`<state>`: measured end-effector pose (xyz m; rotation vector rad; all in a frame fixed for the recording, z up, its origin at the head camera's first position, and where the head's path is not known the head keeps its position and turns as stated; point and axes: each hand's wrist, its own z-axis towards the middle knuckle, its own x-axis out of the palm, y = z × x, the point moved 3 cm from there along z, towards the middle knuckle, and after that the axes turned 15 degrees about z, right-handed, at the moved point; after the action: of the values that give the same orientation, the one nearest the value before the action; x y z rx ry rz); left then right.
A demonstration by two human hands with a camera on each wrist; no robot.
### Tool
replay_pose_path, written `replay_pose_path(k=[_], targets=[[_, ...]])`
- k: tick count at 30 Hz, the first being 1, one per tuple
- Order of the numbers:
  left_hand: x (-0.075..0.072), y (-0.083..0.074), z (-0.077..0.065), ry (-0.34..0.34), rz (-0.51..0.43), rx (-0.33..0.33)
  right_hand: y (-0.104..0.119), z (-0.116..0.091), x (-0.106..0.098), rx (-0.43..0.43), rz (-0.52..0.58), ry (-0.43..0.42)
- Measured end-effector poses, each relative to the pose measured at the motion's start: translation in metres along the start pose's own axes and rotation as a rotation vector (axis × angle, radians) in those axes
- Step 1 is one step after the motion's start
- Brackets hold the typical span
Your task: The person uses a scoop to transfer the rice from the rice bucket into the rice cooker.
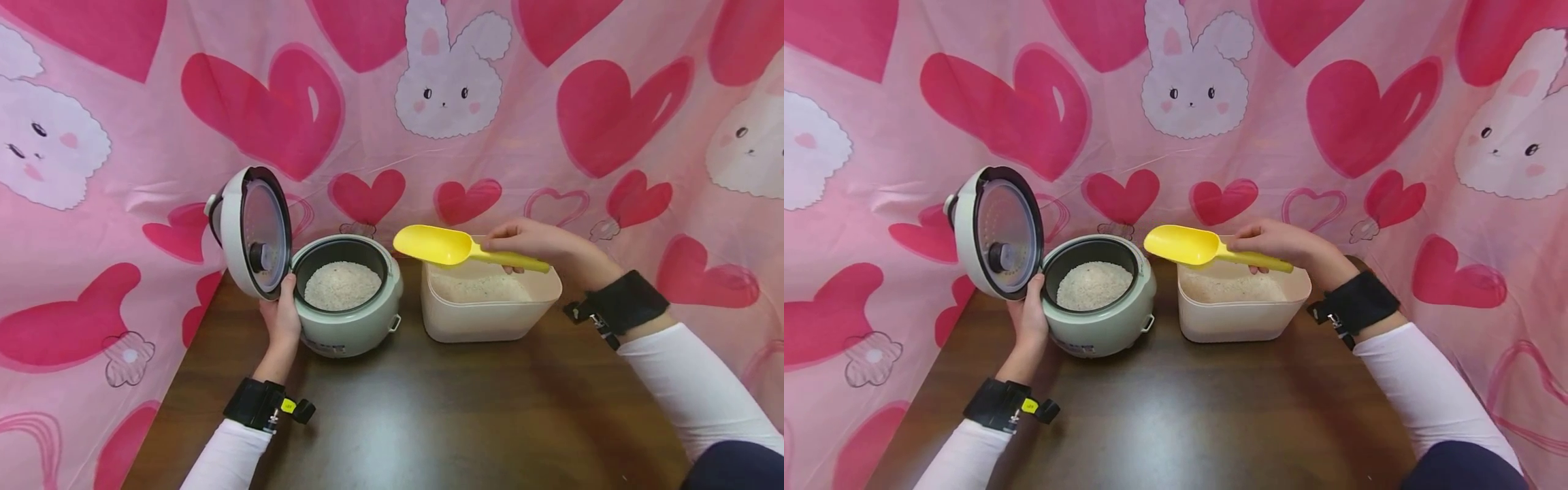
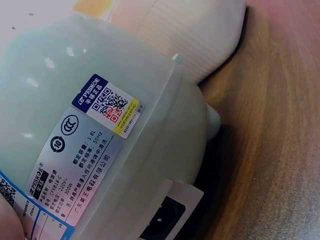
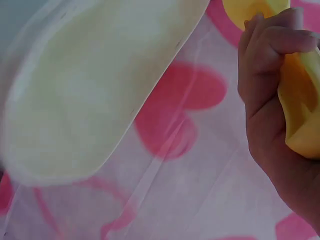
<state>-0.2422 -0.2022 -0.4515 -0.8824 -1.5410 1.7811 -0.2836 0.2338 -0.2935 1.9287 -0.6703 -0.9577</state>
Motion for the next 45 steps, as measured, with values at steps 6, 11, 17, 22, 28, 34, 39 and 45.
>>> replay_pose_path(k=[6,11,17,22,28,34,39,45], targets=[[-0.002,0.000,0.000,0.005,-0.010,-0.016,-0.022,-0.021,-0.023,0.060,-0.033,-0.044],[-0.004,0.000,0.001,0.013,-0.015,-0.014,-0.038,-0.032,-0.038,0.107,-0.069,-0.061],[-0.005,-0.001,0.002,0.011,-0.015,-0.009,-0.049,-0.034,-0.049,0.088,-0.115,-0.030],[-0.006,0.000,0.001,0.014,-0.009,-0.017,-0.047,-0.033,-0.049,0.081,-0.265,0.025],[-0.005,0.000,0.002,0.012,-0.013,-0.007,-0.030,-0.036,-0.041,0.142,-0.439,0.055],[-0.003,0.000,0.002,0.003,-0.012,0.000,-0.010,-0.037,-0.033,0.179,-0.595,0.008],[-0.002,0.001,0.001,-0.001,-0.015,-0.006,-0.010,-0.033,-0.027,0.223,-0.577,-0.007],[-0.001,0.001,0.002,0.028,-0.023,0.003,-0.026,-0.025,-0.024,0.246,-0.494,0.079]])
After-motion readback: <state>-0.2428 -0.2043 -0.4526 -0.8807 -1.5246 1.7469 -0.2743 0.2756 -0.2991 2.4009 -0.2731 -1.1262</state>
